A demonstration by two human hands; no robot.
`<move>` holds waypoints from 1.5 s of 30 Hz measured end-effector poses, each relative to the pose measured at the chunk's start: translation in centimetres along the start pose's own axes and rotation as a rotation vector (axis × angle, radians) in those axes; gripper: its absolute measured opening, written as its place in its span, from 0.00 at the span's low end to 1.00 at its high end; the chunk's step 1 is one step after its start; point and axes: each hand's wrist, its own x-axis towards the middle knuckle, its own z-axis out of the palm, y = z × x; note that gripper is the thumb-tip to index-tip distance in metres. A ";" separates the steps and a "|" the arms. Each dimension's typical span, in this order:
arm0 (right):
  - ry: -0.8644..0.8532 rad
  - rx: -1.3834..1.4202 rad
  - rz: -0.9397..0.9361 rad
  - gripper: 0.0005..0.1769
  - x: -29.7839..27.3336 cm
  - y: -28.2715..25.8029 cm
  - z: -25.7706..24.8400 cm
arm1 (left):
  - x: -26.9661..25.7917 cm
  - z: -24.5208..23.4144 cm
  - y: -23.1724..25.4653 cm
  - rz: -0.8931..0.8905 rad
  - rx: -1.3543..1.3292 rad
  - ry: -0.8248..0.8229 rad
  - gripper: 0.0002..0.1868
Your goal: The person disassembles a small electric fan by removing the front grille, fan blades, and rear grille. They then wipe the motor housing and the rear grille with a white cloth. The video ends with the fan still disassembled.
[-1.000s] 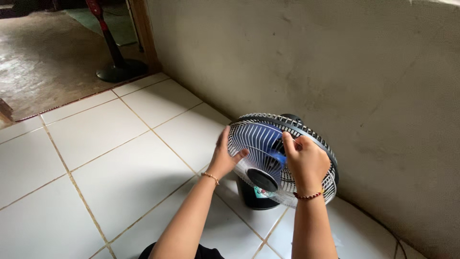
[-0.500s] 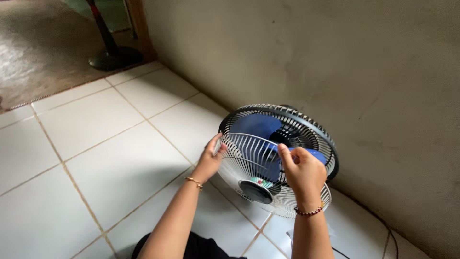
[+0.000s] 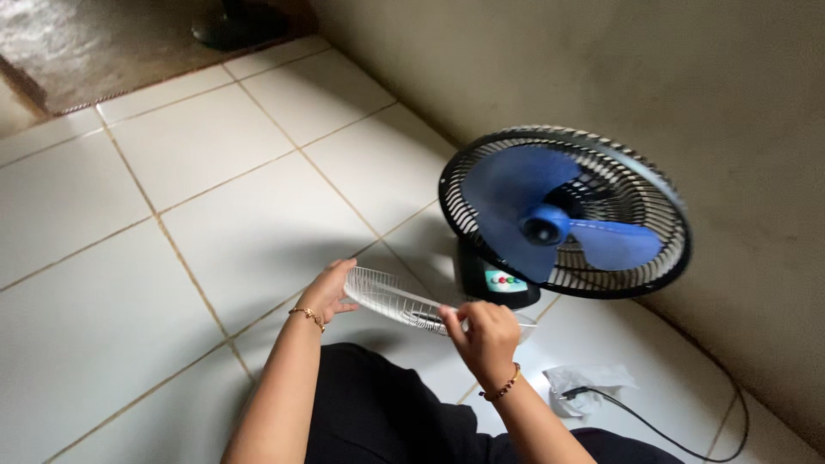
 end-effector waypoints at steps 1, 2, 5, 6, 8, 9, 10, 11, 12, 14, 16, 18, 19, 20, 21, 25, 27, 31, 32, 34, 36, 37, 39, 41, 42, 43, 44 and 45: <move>-0.013 0.034 -0.030 0.18 -0.8 0.2 0.9 | 0.8 -1.0 -0.8 -0.013 0.014 0.024 0.33; -0.031 0.070 -0.060 0.18 -1.6 0.5 1.7 | 1.4 -1.8 -2.0 0.039 -0.011 0.036 0.30; -0.037 0.123 -0.166 0.20 -3.3 1.6 4.5 | 3.1 -3.7 -4.8 0.160 -0.100 0.059 0.23; -0.030 0.131 -0.204 0.21 -3.6 1.9 5.4 | 3.6 -4.1 -5.5 0.173 -0.142 0.055 0.23; -0.028 0.150 -0.274 0.22 -4.3 2.5 7.0 | 4.0 -5.2 -6.7 0.190 -0.176 0.054 0.23; -0.026 0.159 -0.309 0.22 -4.5 2.7 7.7 | 4.0 -5.8 -7.1 0.193 -0.169 0.057 0.23; -0.028 0.160 -0.330 0.22 -4.5 3.0 8.5 | 4.1 -6.3 -7.2 0.198 -0.160 0.058 0.24; -0.029 0.161 -0.352 0.22 -4.6 3.1 9.2 | 4.2 -6.7 -7.2 0.204 -0.178 0.066 0.24; -0.033 0.162 -0.370 0.22 -4.7 3.3 9.6 | 4.3 -7.0 -7.3 0.206 -0.194 0.073 0.25; -0.077 0.170 -0.385 0.22 -4.8 3.7 10.6 | 4.6 -7.5 -7.6 0.192 -0.165 0.101 0.27; -0.140 0.180 -0.389 0.22 -5.0 4.2 11.3 | 5.2 -7.9 -8.2 0.156 -0.072 0.140 0.28; -0.218 0.193 -0.385 0.23 -5.3 4.8 11.9 | 5.8 -8.3 -9.0 0.280 -0.074 0.102 0.31; -0.265 0.197 -0.383 0.22 -5.6 5.0 12.0 | 6.3 -8.5 -9.5 0.345 -0.075 0.082 0.32; -0.310 0.201 -0.381 0.20 -6.0 5.3 12.1 | 6.8 -8.6 -9.9 0.357 -0.039 0.105 0.34; -0.356 0.205 -0.378 0.19 -6.4 5.6 12.2 | 7.5 -8.7 -10.3 0.370 -0.003 0.128 0.36; -0.503 0.208 -0.324 0.18 -8.9 6.5 12.9 | 9.6 -9.1 -12.2 0.379 0.254 0.258 0.39; -0.558 0.210 -0.304 0.18 -10.1 7.0 13.2 | 10.5 -9.1 -13.0 0.294 0.497 0.328 0.39; -0.659 0.184 -0.237 0.18 -12.2 8.1 13.7 | 11.5 -8.7 -14.3 0.185 0.765 0.376 0.35; -0.682 0.181 -0.227 0.19 -12.5 8.3 13.8 | 11.5 -8.7 -14.4 0.186 0.751 0.364 0.38; -0.725 0.183 -0.203 0.19 -13.1 8.5 14.0 | 11.6 -8.8 -14.4 0.190 0.723 0.341 0.43; -0.762 0.194 -0.174 0.19 -13.4 8.7 13.9 | 11.1 -8.5 -14.3 0.118 0.725 0.308 0.48; -0.769 0.202 -0.170 0.19 -13.4 8.8 13.9 | 10.9 -8.4 -14.1 0.083 0.727 0.292 0.51; -0.780 0.220 -0.165 0.18 -13.3 8.8 14.0 | 10.6 -8.1 -13.7 0.060 0.767 0.285 0.57; -0.812 0.214 -0.162 0.18 -13.2 8.6 13.9 | 9.7 -7.7 -13.0 0.040 0.825 0.282 0.60; -0.829 0.210 -0.161 0.18 -13.0 8.5 13.9 | 9.2 -7.5 -12.5 0.030 0.864 0.284 0.61; -0.854 0.209 -0.151 0.18 -12.8 8.4 13.8 | 8.6 -7.2 -11.8 0.021 0.902 0.285 0.61; -0.880 0.209 -0.141 0.18 -12.6 8.2 13.8 | 7.9 -6.9 -11.2 0.018 0.959 0.321 0.59; -0.906 0.208 -0.131 0.18 -12.3 8.0 13.7 | 7.1 -6.4 -10.5 0.015 1.016 0.357 0.57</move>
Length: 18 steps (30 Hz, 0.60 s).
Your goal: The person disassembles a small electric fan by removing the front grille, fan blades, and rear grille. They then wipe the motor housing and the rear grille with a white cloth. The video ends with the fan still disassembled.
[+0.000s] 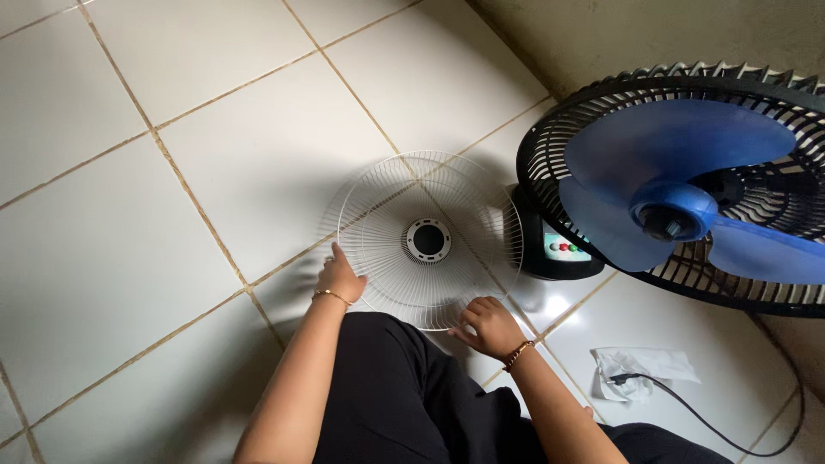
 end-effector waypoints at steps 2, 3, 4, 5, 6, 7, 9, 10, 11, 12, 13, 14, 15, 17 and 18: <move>-0.032 0.050 0.055 0.17 0.5 -0.4 -0.6 | -1.7 -1.0 1.4 0.047 0.097 0.068 0.50; -0.048 0.075 0.083 0.16 0.8 -0.7 -0.8 | -2.6 -1.5 2.2 0.103 0.136 0.105 0.45; 0.005 0.106 0.073 0.15 1.3 -0.9 -1.0 | -3.3 -1.8 3.1 0.160 0.175 0.141 0.41; 0.059 0.139 0.067 0.13 1.7 -1.3 -1.2 | -4.1 -2.1 4.0 0.222 0.156 0.141 0.40; 0.114 0.172 0.060 0.12 2.0 -1.7 -1.4 | -4.9 -2.3 4.9 0.284 0.136 0.141 0.39; 0.108 0.185 0.088 0.11 2.4 -1.9 -1.7 | -5.5 -2.6 5.8 0.350 0.120 0.144 0.38; 0.101 0.210 0.145 0.10 3.1 -2.3 -2.7 | -7.5 -2.6 7.7 0.484 -0.023 0.195 0.33; 0.173 0.216 0.146 0.09 3.3 -2.5 -3.4 | -8.6 -2.6 8.7 0.553 -0.095 0.220 0.30; 0.245 0.214 0.151 0.09 3.2 -2.6 -4.3 | -9.4 -2.5 9.9 0.607 -0.141 0.239 0.28; 0.318 0.212 0.155 0.10 3.1 -2.6 -5.1 | -10.2 -2.5 11.0 0.660 -0.187 0.258 0.27; 0.379 0.230 0.195 0.10 2.8 -2.4 -6.1 | -11.0 -2.4 12.4 0.720 -0.238 0.274 0.25; 0.441 0.248 0.234 0.11 2.4 -2.2 -7.0 | -11.7 -2.3 13.7 0.758 -0.271 0.260 0.24; 0.506 0.259 0.270 0.12 1.9 -1.8 -8.1 | -12.3 -2.3 15.1 0.801 -0.307 0.248 0.24; 0.619 0.423 0.514 0.13 0.8 -0.9 -10.1 | -13.3 -2.2 18.1 0.894 -0.353 0.246 0.23; 0.678 0.508 0.633 0.14 0.1 -0.2 -11.2 | -13.8 -2.2 19.7 0.945 -0.365 0.258 0.23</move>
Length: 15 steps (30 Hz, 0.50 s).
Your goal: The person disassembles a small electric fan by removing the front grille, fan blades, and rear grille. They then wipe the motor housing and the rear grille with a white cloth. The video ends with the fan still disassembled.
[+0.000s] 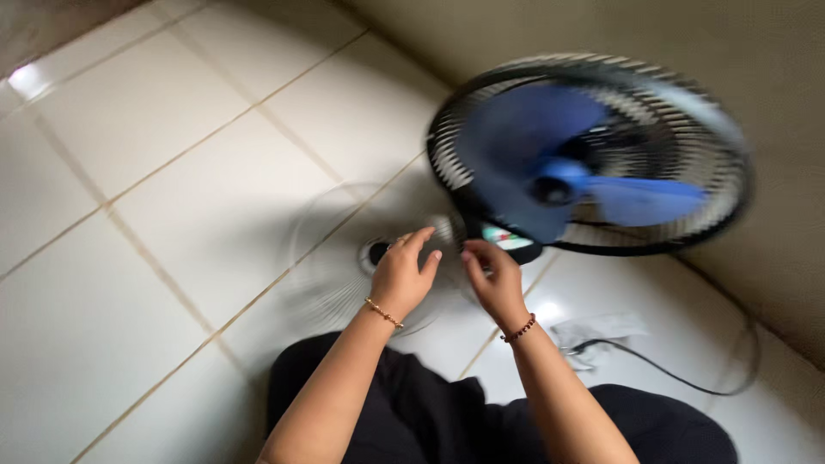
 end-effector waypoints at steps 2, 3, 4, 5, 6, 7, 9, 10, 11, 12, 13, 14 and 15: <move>0.135 0.228 0.058 0.15 1.7 0.1 -2.6 | 2.1 1.0 2.4 0.124 0.024 0.092 0.26; 0.199 0.344 0.081 0.15 2.6 0.3 -3.9 | 3.1 1.4 3.4 0.191 0.062 0.174 0.30; 0.169 0.445 0.099 0.19 3.6 0.4 -4.8 | 4.3 1.8 4.3 0.258 0.096 0.258 0.33; 0.135 0.545 0.113 0.23 4.5 0.5 -5.6 | 5.7 2.0 4.9 0.244 0.095 0.282 0.35; 0.099 0.645 0.124 0.28 5.1 0.5 -6.7 | 7.1 2.0 5.4 0.229 0.094 0.306 0.37; 0.082 0.723 0.303 0.28 5.7 0.4 -7.4 | 8.5 2.0 5.9 0.213 0.095 0.333 0.40; 0.040 0.874 0.669 0.30 6.6 -0.2 -7.4 | 10.7 1.9 6.6 0.141 0.112 0.292 0.39; 0.025 0.926 0.650 0.32 7.2 -0.5 -7.7 | 11.8 1.8 6.9 0.102 0.122 0.272 0.39; 0.003 0.977 0.633 0.33 7.5 -0.7 -7.5 | 12.5 1.8 7.0 0.124 0.141 0.295 0.39; -0.020 1.028 0.616 0.35 7.8 -0.8 -7.6 | 13.0 1.8 7.0 0.146 0.160 0.319 0.39; -0.035 1.064 0.616 0.34 8.0 -0.9 -7.6 | 13.3 1.8 7.1 0.161 0.181 0.343 0.38; -0.051 1.099 0.616 0.34 8.3 -0.9 -7.6 | 13.7 1.8 7.2 0.176 0.172 0.347 0.37; -0.069 1.133 0.621 0.33 8.3 -0.9 -7.5 | 13.7 1.8 7.2 0.186 0.164 0.349 0.36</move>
